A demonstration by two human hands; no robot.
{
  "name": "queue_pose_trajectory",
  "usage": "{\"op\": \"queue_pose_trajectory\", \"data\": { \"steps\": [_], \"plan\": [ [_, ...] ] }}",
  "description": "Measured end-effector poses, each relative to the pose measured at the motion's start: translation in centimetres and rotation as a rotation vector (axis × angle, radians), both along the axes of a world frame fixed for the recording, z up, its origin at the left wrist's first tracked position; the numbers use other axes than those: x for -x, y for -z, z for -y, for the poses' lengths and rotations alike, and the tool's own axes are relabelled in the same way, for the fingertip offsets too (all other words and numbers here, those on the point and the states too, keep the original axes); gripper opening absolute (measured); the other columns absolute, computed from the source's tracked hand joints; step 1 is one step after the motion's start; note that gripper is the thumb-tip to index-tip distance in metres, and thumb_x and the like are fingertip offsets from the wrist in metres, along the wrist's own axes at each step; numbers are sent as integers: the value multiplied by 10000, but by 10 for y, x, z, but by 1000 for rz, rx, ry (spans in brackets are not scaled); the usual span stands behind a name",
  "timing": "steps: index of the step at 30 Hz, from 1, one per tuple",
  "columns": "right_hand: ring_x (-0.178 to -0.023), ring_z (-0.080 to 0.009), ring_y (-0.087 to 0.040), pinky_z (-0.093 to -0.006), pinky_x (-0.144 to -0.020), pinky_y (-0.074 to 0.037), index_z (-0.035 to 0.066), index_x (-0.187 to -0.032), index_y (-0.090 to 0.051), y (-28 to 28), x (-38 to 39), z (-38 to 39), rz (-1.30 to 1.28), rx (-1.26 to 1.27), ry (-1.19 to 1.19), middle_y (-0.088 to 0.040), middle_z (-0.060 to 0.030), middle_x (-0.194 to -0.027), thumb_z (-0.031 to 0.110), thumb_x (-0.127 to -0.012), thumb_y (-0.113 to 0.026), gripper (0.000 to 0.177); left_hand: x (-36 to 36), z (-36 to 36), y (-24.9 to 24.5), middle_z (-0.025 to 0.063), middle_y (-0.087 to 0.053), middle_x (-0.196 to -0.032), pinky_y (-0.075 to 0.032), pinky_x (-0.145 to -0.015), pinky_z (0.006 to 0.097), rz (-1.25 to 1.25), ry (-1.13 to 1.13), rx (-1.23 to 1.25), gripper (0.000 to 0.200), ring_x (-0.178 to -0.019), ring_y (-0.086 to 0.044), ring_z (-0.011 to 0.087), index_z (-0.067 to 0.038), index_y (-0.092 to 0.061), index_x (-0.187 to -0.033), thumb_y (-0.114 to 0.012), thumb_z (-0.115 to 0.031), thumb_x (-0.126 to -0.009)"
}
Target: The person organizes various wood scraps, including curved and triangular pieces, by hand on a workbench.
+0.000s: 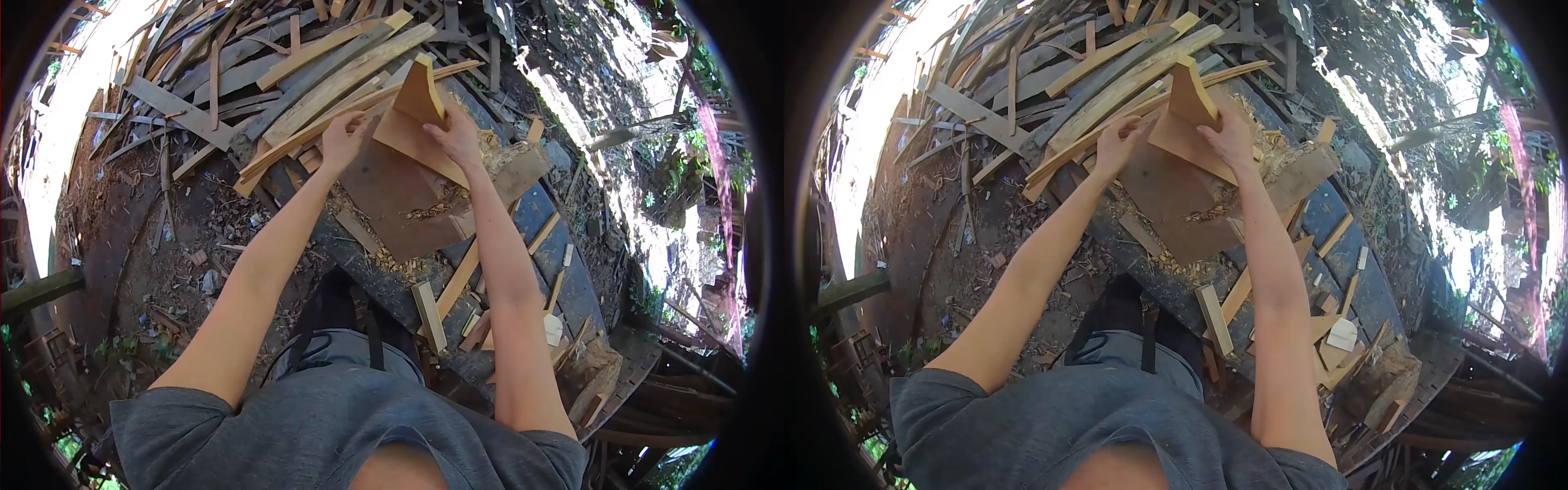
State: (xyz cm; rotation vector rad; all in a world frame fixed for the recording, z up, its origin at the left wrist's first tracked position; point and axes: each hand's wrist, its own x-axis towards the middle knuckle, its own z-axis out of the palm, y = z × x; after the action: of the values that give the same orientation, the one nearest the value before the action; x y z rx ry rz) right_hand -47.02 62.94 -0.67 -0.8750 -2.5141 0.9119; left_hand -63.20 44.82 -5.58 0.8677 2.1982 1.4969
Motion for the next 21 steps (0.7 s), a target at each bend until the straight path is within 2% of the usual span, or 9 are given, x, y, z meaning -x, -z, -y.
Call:
{"op": "queue_pose_trajectory", "data": {
  "steps": [1, 2, 3, 5, 8, 11, 15, 17, 21],
  "plan": [
    [-866, -351, -610, -414, -755, -465, 64, -1112, -582, 0, 0, 0, -32, -12, 18, -642, -175, -914, 262, -732, -731, 453, -6, 13, 2, 95, -666, -943, -512, -742, 306, 46, 1, 81, 337, -832, -649, 180, -60, -627, -1143, -650, -201, -836],
    [-866, -351, -610, -414, -755, -465, 64, -1112, -582, 0, 1, 1, -29, -12, 3, -642, -175, -914, 262, -732, -731, 453, -10, 24, 3, 101, -663, -949, -516, -747, 305, 92, 2, 162, 342, -838, -647, 177, -63, -619, -1160, -639, -208, -852],
    [-831, -350, -611, -403, -736, -466, 52, -1074, -600, -2, 2, 1, -27, -12, 33, -639, -177, -867, 249, -736, -725, 411, -14, 30, 3, 101, -663, -949, -516, -747, 305, 95, -12, 158, 342, -838, -647, 177, -63, -619, -1160, -639, -208, -852],
    [-796, -350, -613, -393, -717, -467, 39, -1036, -617, -3, 5, 2, -25, -15, 52, -636, -180, -820, 236, -741, -718, 369, -20, 34, 4, 117, -657, -976, -527, -715, 296, 502, -14, 57, 374, -802, -661, 162, -93, -590, -1202, -641, -220, -855],
    [-798, -336, -615, -378, -719, -464, 37, -1010, -639, -13, 7, 7, -43, 15, 60, -642, -173, -828, 221, -742, -716, 334, -32, 20, -12, 135, -648, -997, -529, -700, 280, 642, 5, -80, 421, -783, -659, 148, -113, -556, -1251, -644, -256, -864],
    [-801, -329, -618, -374, -723, -464, 45, -1034, -642, -14, 9, 5, -10, 67, 53, -648, -171, -853, 212, -743, -714, 343, -39, 3, -25, 146, -642, -993, -543, -683, 274, 502, 15, -24, 436, -788, -657, 156, -110, -543, -1263, -656, -200, -852],
    [-830, -326, -627, -372, -740, -469, 50, -1042, -646, -13, 7, 2, 2, 45, 57, -658, -170, -883, 220, -744, -714, 351, -40, -10, -11, 140, -604, -1053, -553, -699, 280, 493, 50, -49, 492, -875, -634, 180, -70, -487, -1316, -643, -119, -852],
    [-845, -328, -630, -372, -749, -471, 51, -1043, -648, -15, 9, 4, 24, 48, 74, -662, -169, -895, 224, -744, -714, 352, -41, -12, -7, 141, -636, -968, -567, -668, 290, 447, -18, -94, 451, -767, -659, 166, -97, -559, -1250, -666, -69, -813],
    [-861, -334, -632, -383, -764, -476, 58, -1050, -649, -11, 8, 3, 11, 30, 77, -664, -170, -903, 236, -741, -717, 363, -38, -12, -10, 133, -644, -929, -557, -669, 287, 454, 6, -72, 445, -754, -662, 167, -97, -571, -1245, -663, -69, -811]
  ]
}}
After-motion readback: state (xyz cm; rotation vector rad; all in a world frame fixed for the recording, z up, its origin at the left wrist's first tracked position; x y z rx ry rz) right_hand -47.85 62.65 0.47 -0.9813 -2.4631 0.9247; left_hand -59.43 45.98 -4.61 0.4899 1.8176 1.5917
